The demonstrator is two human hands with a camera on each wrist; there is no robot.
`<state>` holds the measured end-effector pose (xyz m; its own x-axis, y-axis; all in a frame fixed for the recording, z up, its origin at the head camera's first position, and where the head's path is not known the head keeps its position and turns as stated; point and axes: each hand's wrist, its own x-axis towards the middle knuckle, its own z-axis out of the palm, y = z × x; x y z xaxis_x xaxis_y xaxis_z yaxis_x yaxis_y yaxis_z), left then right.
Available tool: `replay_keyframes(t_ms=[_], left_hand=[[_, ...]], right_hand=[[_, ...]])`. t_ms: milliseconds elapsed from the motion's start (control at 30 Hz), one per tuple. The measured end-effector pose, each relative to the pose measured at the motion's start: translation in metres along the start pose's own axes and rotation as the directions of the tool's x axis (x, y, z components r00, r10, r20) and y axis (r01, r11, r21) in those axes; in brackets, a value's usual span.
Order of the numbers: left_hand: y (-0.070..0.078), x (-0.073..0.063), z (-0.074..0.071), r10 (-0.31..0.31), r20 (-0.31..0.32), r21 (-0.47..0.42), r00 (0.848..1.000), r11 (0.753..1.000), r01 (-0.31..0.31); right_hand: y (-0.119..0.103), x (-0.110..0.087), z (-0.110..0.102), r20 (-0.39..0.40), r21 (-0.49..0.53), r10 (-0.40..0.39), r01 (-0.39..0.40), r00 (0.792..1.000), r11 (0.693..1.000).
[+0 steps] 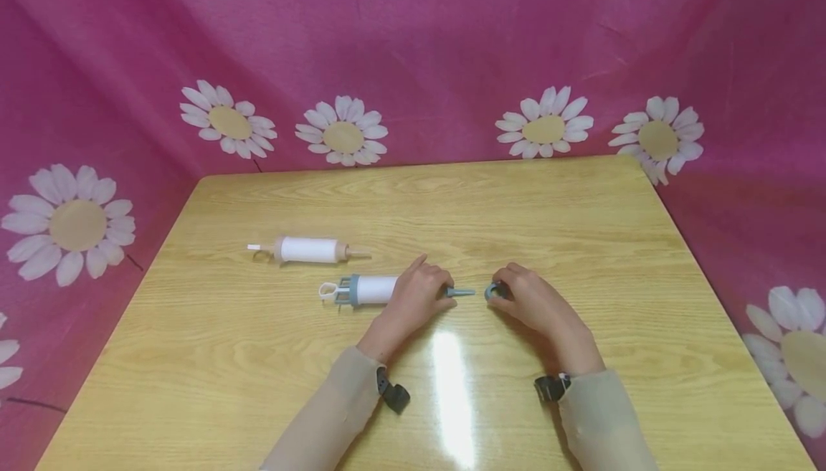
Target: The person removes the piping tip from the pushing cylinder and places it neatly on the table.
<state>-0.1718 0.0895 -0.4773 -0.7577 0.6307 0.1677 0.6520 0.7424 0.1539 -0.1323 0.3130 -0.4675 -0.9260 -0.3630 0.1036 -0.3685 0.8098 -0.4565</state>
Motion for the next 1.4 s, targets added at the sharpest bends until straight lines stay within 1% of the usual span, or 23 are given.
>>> replay_keyframes(t_ms=[167,300,400,533,700,767,867,933,1000,1067,1200,1267,1400], left_hand=[[-0.003,-0.004,0.000,-0.004,-0.011,0.002,1.000,1.000,0.004],[-0.006,-0.008,0.000,0.000,-0.043,0.008,0.999,1.000,0.001],[-0.007,-0.010,-0.001,0.009,-0.098,0.006,0.995,1.000,-0.009],[-0.008,-0.013,-0.003,0.019,-0.184,-0.004,0.983,1.000,-0.020],[-0.010,-0.018,-0.005,0.014,-0.255,-0.026,0.967,0.999,-0.021],[-0.011,-0.020,-0.006,0.014,-0.299,-0.046,0.954,0.999,-0.028],[-0.014,-0.022,-0.009,0.010,-0.385,-0.110,0.923,0.992,-0.057],[-0.016,-0.024,-0.014,0.003,-0.441,-0.165,0.897,0.983,-0.084],[-0.019,-0.026,-0.018,-0.006,-0.480,-0.212,0.877,0.971,-0.109],[-0.023,-0.028,-0.022,-0.019,-0.509,-0.258,0.861,0.957,-0.131],[-0.032,-0.033,-0.028,-0.042,-0.538,-0.315,0.842,0.936,-0.155],[-0.037,-0.035,-0.030,-0.059,-0.543,-0.335,0.838,0.930,-0.152],[-0.050,-0.042,-0.035,-0.097,-0.550,-0.378,0.829,0.915,-0.143]], right_hand=[[-0.003,0.003,0.001,0.019,0.014,0.037,-0.037,0.999,0.999],[-0.005,0.005,0.002,0.032,0.037,0.081,-0.082,0.996,0.996],[-0.008,0.005,0.002,0.024,0.053,0.093,-0.094,0.995,0.994],[-0.011,0.006,0.001,-0.027,0.066,0.070,-0.068,0.997,0.995],[-0.014,0.009,0.004,-0.069,0.056,0.053,-0.049,0.996,0.997],[-0.015,0.011,0.006,-0.079,0.052,0.043,-0.039,0.996,0.998],[-0.017,0.012,0.008,-0.097,0.058,0.029,-0.023,0.995,0.998],[-0.018,0.013,0.008,-0.116,0.068,0.029,-0.021,0.993,0.997],[-0.021,0.014,0.009,-0.149,0.075,0.021,-0.010,0.989,0.997],[-0.023,0.015,0.010,-0.185,0.077,0.010,0.005,0.983,0.997],[-0.026,0.017,0.012,-0.258,0.064,-0.026,0.044,0.966,0.997],[-0.027,0.019,0.015,-0.288,0.059,-0.041,0.061,0.957,0.996],[-0.031,0.024,0.019,-0.289,0.079,-0.034,0.060,0.957,0.995]])
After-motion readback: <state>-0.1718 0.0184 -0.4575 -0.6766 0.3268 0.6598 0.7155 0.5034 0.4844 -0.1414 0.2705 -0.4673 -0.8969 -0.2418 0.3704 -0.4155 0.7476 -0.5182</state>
